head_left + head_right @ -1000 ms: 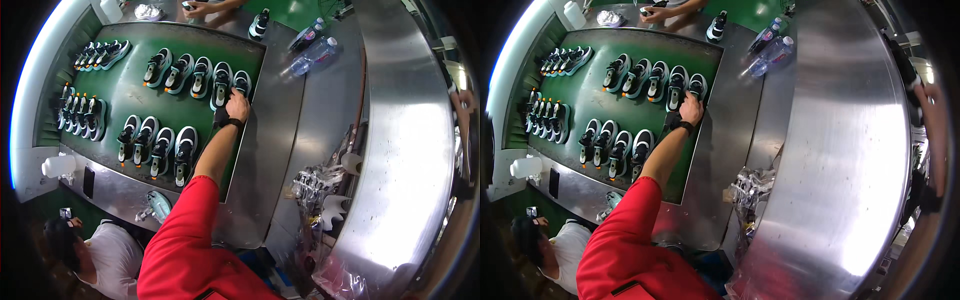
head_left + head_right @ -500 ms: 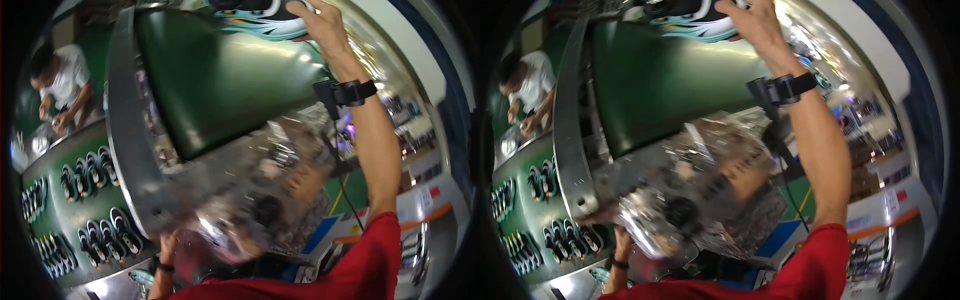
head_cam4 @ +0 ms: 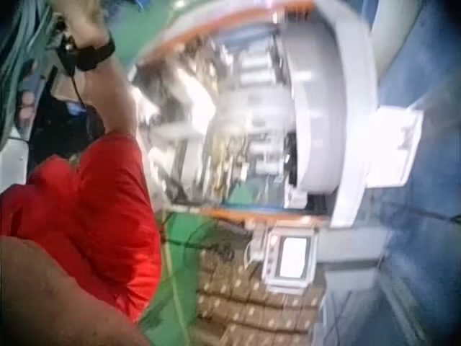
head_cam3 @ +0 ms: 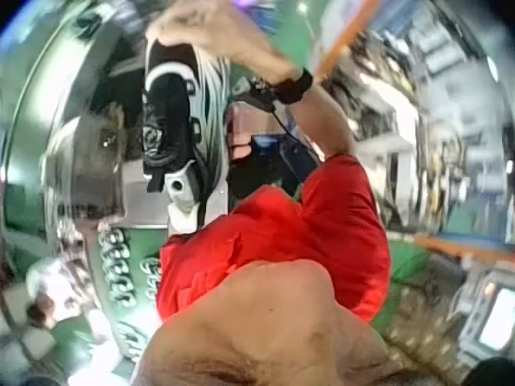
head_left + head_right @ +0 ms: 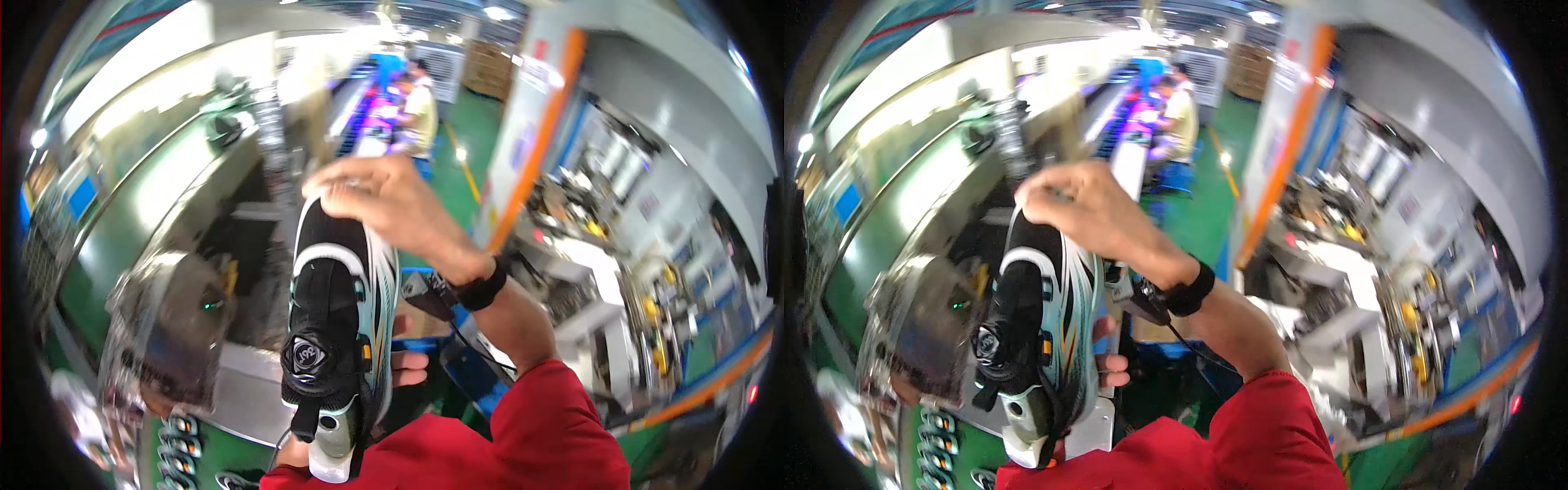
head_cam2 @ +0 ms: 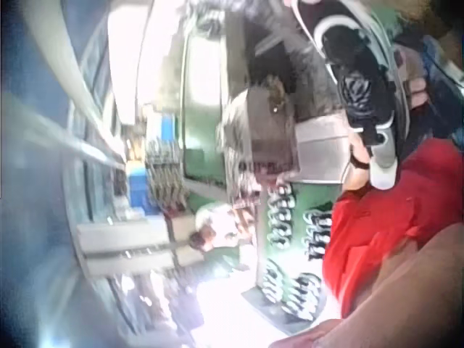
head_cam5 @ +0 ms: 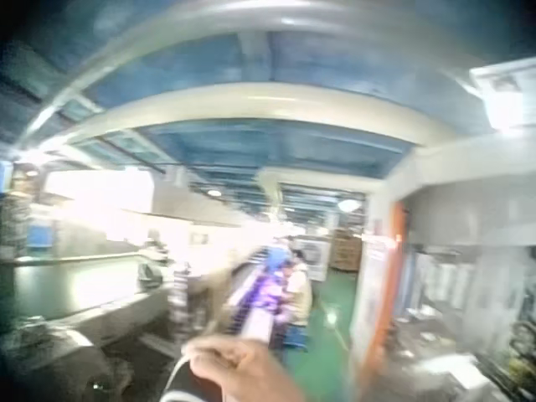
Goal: Operate a heel-lasting machine to shape shoes in a factory.
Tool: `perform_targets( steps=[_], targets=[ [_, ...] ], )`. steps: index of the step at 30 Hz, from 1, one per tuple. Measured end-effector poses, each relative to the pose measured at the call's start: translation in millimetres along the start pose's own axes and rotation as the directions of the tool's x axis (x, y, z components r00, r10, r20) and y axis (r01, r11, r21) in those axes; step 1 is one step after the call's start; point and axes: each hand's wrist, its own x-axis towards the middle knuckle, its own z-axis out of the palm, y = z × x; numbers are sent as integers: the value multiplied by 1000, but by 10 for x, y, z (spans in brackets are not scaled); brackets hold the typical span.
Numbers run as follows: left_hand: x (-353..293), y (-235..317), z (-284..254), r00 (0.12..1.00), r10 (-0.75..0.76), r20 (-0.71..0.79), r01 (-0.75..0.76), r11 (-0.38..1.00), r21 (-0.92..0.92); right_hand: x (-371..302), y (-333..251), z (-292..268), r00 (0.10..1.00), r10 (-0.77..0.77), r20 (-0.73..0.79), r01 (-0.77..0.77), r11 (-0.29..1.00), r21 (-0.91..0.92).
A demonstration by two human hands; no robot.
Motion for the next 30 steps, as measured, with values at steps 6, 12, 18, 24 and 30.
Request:
perform_targets(
  steps=[6, 12, 18, 24, 30],
  targets=[
    [771, -1618, 275, 984, 120, 134, -117, 993, -34, -2299, -239, -1352, 854, 270, -444, -279, 959, 47],
    [1518, -2881, 1006, 968, 20, 250, -122, 908, 401, -4141, -487, -1722, 555, 376, -742, -372, 910, 182],
    [2086, -4193, 1593, 820, -401, 408, -9, 704, 710, -5515, -577, -2259, -21, 184, -983, -520, 837, 168],
    [3274, -5712, 2166, 809, -529, 257, 33, 477, 878, -6463, -1014, -2659, -287, -97, -953, -666, 735, 126],
    [4130, -7112, 2159, 917, -368, 152, -145, 47, 988, -6532, -1501, -2625, -458, -294, -839, -716, 681, 153]
  ],
)
